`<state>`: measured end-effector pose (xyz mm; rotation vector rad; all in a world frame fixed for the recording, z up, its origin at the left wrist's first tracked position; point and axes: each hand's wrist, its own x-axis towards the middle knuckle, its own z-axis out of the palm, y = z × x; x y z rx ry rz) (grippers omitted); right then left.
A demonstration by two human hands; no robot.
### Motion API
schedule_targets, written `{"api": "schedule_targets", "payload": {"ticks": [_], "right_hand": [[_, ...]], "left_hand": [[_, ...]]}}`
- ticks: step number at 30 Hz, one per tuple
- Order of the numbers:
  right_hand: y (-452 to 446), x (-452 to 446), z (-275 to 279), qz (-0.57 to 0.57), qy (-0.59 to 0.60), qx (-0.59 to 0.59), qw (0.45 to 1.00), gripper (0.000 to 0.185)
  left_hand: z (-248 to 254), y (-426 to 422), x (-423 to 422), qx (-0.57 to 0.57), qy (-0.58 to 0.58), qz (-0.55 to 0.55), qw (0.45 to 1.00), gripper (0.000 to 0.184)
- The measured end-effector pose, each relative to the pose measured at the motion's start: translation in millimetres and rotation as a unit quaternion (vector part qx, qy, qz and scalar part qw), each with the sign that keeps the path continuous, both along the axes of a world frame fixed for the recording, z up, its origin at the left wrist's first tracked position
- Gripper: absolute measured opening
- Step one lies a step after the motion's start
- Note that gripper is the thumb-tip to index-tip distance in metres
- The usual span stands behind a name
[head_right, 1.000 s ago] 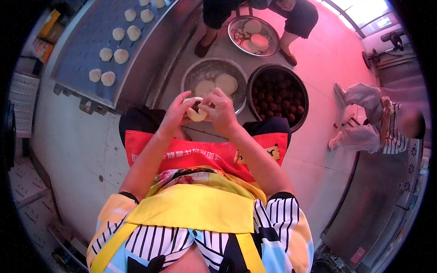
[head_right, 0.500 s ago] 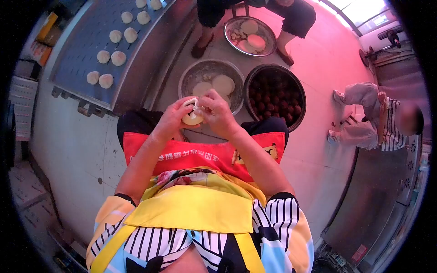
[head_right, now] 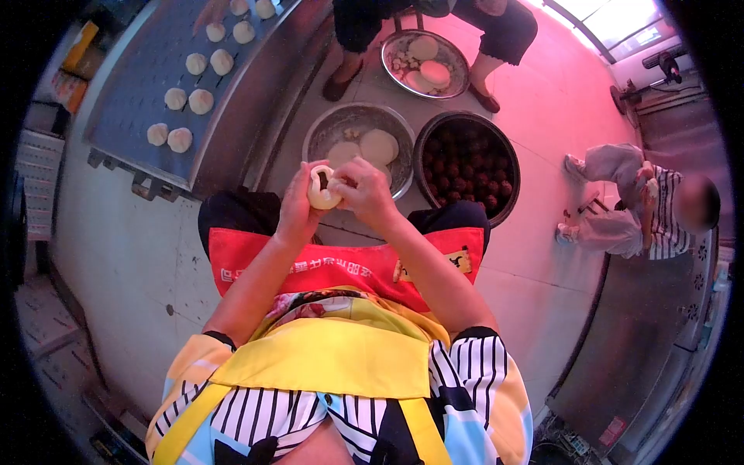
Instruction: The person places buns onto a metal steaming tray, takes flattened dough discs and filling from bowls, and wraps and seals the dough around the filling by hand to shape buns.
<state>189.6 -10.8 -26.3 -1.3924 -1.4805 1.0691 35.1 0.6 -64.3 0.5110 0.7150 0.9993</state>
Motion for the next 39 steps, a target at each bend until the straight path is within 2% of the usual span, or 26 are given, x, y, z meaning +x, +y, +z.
{"api": "schedule_targets", "payload": {"ticks": [2,5,8,11,14,19,22,23,26,28,29,32,37,39], "right_hand": [[-3,0,5,0.037,0.047,-0.004,0.998,0.016],[0,4,5,0.057,-0.012,0.141,0.988,0.014],[7,3,-6,0.076,-0.046,0.205,0.975,0.016],[1,1,10,0.042,-0.052,0.035,0.997,0.019],[3,1,14,0.057,-0.040,0.011,0.998,0.020],[-1,3,9,0.099,-0.037,0.113,0.988,0.018],[0,1,11,0.109,-0.018,0.142,0.984,0.017],[1,1,12,0.115,-0.014,0.147,0.982,0.017],[7,5,18,0.043,-0.018,0.046,0.998,0.016],[11,1,9,0.024,0.068,-0.011,0.997,0.015],[11,0,6,0.016,0.110,-0.042,0.993,0.015],[2,-1,7,0.076,-0.066,0.023,0.995,0.014],[-3,-6,11,0.114,-0.004,0.124,0.986,0.011],[-4,-9,14,0.122,-0.009,0.157,0.980,0.011]], "left_hand": [[-4,4,-3,-0.020,0.016,-0.026,0.999,0.042],[10,3,-1,-0.063,0.013,-0.048,0.997,0.041],[19,7,1,-0.073,-0.013,-0.067,0.995,0.045],[22,8,-3,-0.091,-0.005,-0.094,0.991,0.055],[24,10,-6,-0.069,0.033,-0.122,0.990,0.062],[30,14,-14,-0.029,0.086,-0.194,0.977,0.069],[39,23,-18,-0.019,0.170,-0.251,0.953,0.072],[37,24,-17,-0.009,0.146,-0.222,0.964,0.072],[28,19,-6,0.008,0.052,-0.108,0.993,0.071],[25,4,4,-0.006,-0.040,-0.003,0.999,0.071],[18,4,3,0.002,-0.020,-0.020,1.000,0.071],[4,-1,-4,0.017,0.045,-0.083,0.995,0.070],[30,19,-19,0.060,0.177,-0.221,0.957,0.072],[37,28,-24,0.037,0.199,-0.269,0.942,0.074]]}}
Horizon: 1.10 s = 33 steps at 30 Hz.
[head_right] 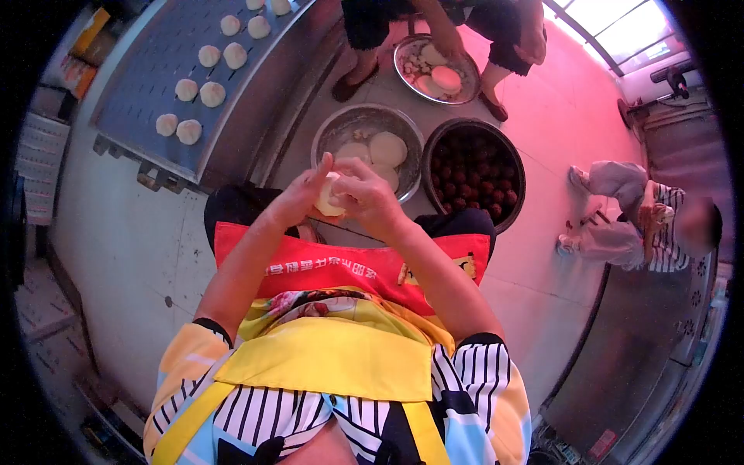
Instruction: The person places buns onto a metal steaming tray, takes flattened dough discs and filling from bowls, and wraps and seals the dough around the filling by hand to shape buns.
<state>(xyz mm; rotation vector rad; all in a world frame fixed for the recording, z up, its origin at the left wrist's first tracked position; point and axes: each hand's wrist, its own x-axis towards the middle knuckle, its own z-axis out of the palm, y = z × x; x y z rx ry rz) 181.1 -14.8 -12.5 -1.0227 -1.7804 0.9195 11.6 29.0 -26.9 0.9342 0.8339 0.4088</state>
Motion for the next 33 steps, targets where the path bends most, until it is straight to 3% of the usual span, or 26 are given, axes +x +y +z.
{"api": "schedule_targets", "payload": {"ticks": [4,8,10,13,16,20,22,23,25,28,32,33], "right_hand": [[-1,-5,-1,-0.014,-0.075,0.017,0.997,0.014],[-1,-10,11,-0.020,-0.100,-0.021,0.995,0.018],[1,-12,8,-0.033,-0.100,0.016,0.994,0.019],[7,-4,7,-0.061,-0.082,0.018,0.995,0.019],[11,0,2,-0.082,-0.065,-0.053,0.993,0.021],[9,-3,12,-0.069,-0.031,-0.110,0.991,0.033],[6,-6,18,-0.149,-0.045,-0.021,0.988,0.037],[5,-8,20,-0.187,-0.052,0.027,0.981,0.039],[-2,-19,8,-0.159,-0.041,0.002,0.986,0.041],[-8,-24,2,-0.154,0.020,-0.072,0.985,0.044],[-4,-20,-2,-0.141,0.148,-0.186,0.961,0.041],[0,-20,-3,-0.134,0.158,-0.169,0.964,0.039]], "left_hand": [[-6,11,-3,-0.050,0.052,-0.059,0.996,0.079],[-4,8,-2,-0.083,0.054,-0.026,0.995,0.081],[-8,10,-2,-0.104,0.044,-0.009,0.994,0.081],[-10,4,-5,-0.142,-0.050,0.046,0.988,0.076],[-22,-13,1,-0.100,-0.047,0.042,0.993,0.067],[-31,-17,3,-0.171,-0.144,0.089,0.971,0.058],[-31,-15,0,-0.223,-0.228,0.103,0.942,0.054],[-31,-15,2,-0.221,-0.236,0.110,0.940,0.054],[-21,-15,10,-0.220,-0.249,0.117,0.936,0.052],[17,-27,12,-0.136,-0.141,0.094,0.976,0.051],[-3,-31,30,-0.071,-0.173,0.195,0.963,0.048],[1,-34,32,-0.066,-0.176,0.214,0.958,0.048]]}}
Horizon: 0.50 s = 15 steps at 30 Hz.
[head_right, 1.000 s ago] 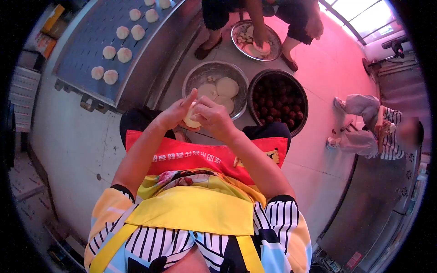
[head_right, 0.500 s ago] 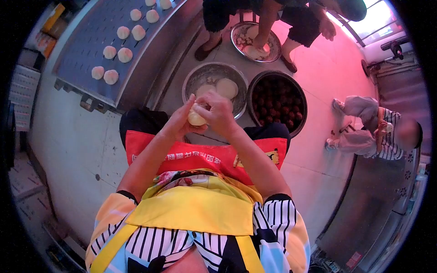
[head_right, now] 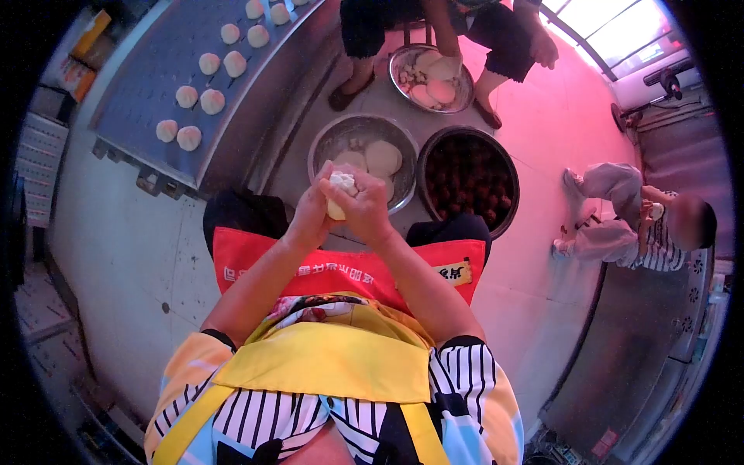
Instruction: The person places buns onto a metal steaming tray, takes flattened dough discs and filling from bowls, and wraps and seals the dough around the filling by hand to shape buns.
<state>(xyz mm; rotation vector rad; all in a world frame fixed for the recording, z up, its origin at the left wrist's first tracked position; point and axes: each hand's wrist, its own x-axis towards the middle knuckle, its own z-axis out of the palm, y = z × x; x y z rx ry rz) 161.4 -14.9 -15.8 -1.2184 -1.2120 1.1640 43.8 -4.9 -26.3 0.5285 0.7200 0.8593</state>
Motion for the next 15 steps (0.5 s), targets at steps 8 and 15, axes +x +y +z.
{"api": "schedule_targets", "payload": {"ticks": [8,15], "right_hand": [[3,6,7,0.008,0.028,-0.014,0.999,0.035],[4,10,24,0.109,0.045,-0.013,0.993,0.030]], "left_hand": [[8,6,5,0.011,-0.025,-0.025,0.999,0.053],[18,10,-6,-0.027,-0.027,-0.086,0.996,0.059]]}}
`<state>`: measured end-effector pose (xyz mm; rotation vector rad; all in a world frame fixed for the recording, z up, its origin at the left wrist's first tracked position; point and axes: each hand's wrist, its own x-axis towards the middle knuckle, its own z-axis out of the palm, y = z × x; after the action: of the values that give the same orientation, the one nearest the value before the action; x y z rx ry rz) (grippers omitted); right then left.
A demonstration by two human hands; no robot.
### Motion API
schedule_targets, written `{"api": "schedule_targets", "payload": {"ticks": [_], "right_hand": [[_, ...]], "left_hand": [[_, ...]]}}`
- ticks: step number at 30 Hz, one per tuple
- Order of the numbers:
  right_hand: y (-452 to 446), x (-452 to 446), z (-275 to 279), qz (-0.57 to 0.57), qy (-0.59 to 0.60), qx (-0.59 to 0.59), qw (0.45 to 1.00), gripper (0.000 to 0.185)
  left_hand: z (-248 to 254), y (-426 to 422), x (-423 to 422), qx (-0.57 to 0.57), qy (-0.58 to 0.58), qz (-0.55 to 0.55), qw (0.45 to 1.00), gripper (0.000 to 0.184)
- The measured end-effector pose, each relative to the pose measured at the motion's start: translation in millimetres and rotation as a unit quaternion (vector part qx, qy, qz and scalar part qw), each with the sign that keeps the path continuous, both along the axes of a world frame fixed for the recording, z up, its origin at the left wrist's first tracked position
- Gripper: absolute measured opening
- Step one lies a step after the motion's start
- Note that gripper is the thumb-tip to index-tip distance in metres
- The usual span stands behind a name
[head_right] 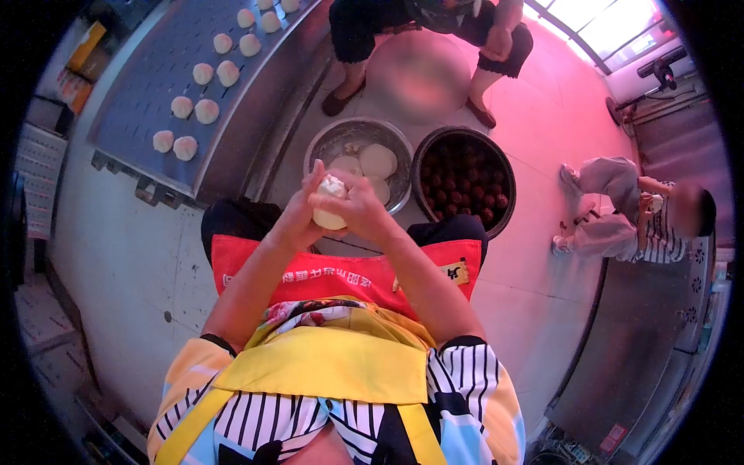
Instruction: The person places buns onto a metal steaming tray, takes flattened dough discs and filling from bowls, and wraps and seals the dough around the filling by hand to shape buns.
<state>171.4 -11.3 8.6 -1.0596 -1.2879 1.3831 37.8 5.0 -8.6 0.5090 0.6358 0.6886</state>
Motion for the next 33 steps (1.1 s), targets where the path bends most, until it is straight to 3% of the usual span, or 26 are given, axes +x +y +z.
{"api": "schedule_targets", "payload": {"ticks": [2,4,5,7,8,11,13,16,17,19,20,22,23,24,26,29,32,33], "right_hand": [[3,-2,-15,-0.050,-0.021,-0.035,0.998,0.033],[8,-6,-17,-0.073,-0.060,0.090,0.991,0.037],[8,-8,-17,-0.088,-0.079,0.150,0.982,0.038],[5,-1,13,0.024,-0.032,0.002,0.999,0.039],[1,2,24,0.079,-0.008,-0.075,0.994,0.039],[5,-3,-14,-0.059,-0.094,0.047,0.993,0.038],[6,-8,-9,-0.063,-0.090,0.138,0.984,0.037],[4,-8,-10,-0.030,-0.036,0.112,0.993,0.036],[6,-4,-9,-0.012,-0.016,0.082,0.996,0.036],[7,-11,-11,-0.068,-0.049,0.144,0.986,0.034],[4,-14,-13,-0.098,-0.063,0.168,0.979,0.033],[0,-3,6,0.033,-0.042,0.052,0.997,0.034],[-1,-2,6,0.046,-0.039,0.035,0.998,0.034],[-3,-1,7,0.059,-0.037,0.017,0.997,0.035],[2,-7,-5,-0.021,-0.051,0.073,0.996,0.036],[2,-11,-6,-0.069,-0.110,0.202,0.971,0.037],[-3,-6,10,0.061,-0.023,0.082,0.994,0.036],[-1,-4,4,0.031,-0.053,0.107,0.992,0.037]], "left_hand": [[0,0,6,0.007,-0.006,0.035,0.999,0.058],[4,-7,8,0.002,-0.020,0.092,0.996,0.057],[5,-6,2,-0.001,-0.038,0.051,0.998,0.056],[5,1,-10,-0.004,-0.078,-0.028,0.997,0.053],[4,1,-7,-0.008,-0.047,-0.012,0.999,0.053],[5,4,3,0.004,0.015,0.033,0.999,0.053],[6,3,3,0.024,0.024,0.060,0.998,0.055],[12,17,-24,0.018,-0.043,-0.151,0.987,0.055],[11,13,-15,0.015,-0.044,-0.074,0.996,0.055],[11,-3,3,0.005,-0.041,0.087,0.995,0.053],[16,-8,1,-0.020,-0.030,0.093,0.995,0.054],[12,1,-15,0.009,-0.047,-0.057,0.997,0.053],[9,4,-21,0.023,-0.056,-0.132,0.989,0.053],[4,0,-16,0.037,-0.044,-0.069,0.996,0.052],[-5,-3,0,0.073,-0.023,0.055,0.996,0.049],[9,-9,-1,0.077,-0.024,0.076,0.994,0.052],[16,6,-24,0.024,-0.015,-0.145,0.989,0.053],[9,4,-17,0.043,-0.023,-0.076,0.996,0.053]]}}
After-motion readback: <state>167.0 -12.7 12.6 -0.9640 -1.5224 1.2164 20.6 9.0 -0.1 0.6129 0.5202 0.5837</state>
